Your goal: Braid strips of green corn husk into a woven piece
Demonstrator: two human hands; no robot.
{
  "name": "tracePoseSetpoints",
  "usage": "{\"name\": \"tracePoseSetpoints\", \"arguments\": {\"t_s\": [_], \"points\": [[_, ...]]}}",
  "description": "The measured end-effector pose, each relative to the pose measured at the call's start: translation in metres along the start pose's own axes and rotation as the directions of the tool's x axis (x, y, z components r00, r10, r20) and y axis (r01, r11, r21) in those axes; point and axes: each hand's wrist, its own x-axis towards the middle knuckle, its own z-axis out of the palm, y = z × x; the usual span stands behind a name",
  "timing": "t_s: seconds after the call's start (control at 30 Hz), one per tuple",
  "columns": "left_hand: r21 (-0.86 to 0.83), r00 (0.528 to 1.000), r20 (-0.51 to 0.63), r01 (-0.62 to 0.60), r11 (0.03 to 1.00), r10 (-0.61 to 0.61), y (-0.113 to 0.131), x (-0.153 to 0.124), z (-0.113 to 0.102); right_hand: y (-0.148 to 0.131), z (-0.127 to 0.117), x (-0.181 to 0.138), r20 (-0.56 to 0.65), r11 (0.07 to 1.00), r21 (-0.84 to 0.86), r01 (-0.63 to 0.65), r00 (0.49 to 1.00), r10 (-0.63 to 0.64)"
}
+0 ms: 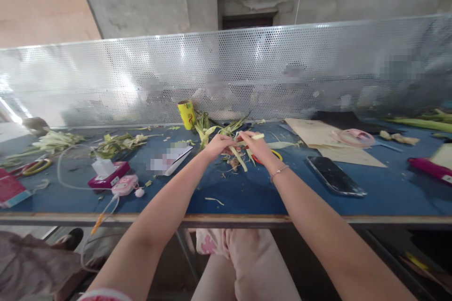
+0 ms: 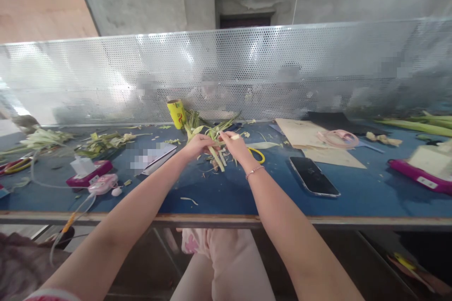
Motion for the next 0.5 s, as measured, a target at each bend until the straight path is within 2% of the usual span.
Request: {"name": "tracePoseSetpoints", "arguments": {"t_s": [0.2, 0.33, 0.4, 0.5], "points": [[-0.211, 0.997, -0.044, 0.047, 0.976, -0.057, 0.0021, 0.0008, -0.0022, 0.0066, 0.0027, 0.0043, 0.100, 0.987, 0.029, 0.160, 0.982, -0.162], [-0.302, 0.997, -0.076, 0.006, 0.953, -0.030, 0.0048, 0.0014, -0.0025, 0.0075, 0.0039, 0.0043, 0.228, 0.974, 0.144, 0.173, 0.952, -0.202], [-0.309, 0.991, -0.128, -0.015, 0.951, -0.026, 0.0058, 0.0024, -0.0017, 0.0080, 0.0049, 0.0037, 0.262, 0.972, 0.184, 0.149, 0.945, -0.194], [-0.278, 0.964, -0.261, -0.017, 0.960, -0.059, 0.0044, 0.0066, -0.0019, 0.0095, 0.0058, 0.0042, 0.188, 0.992, 0.122, 0.038, 0.980, -0.061]]}}
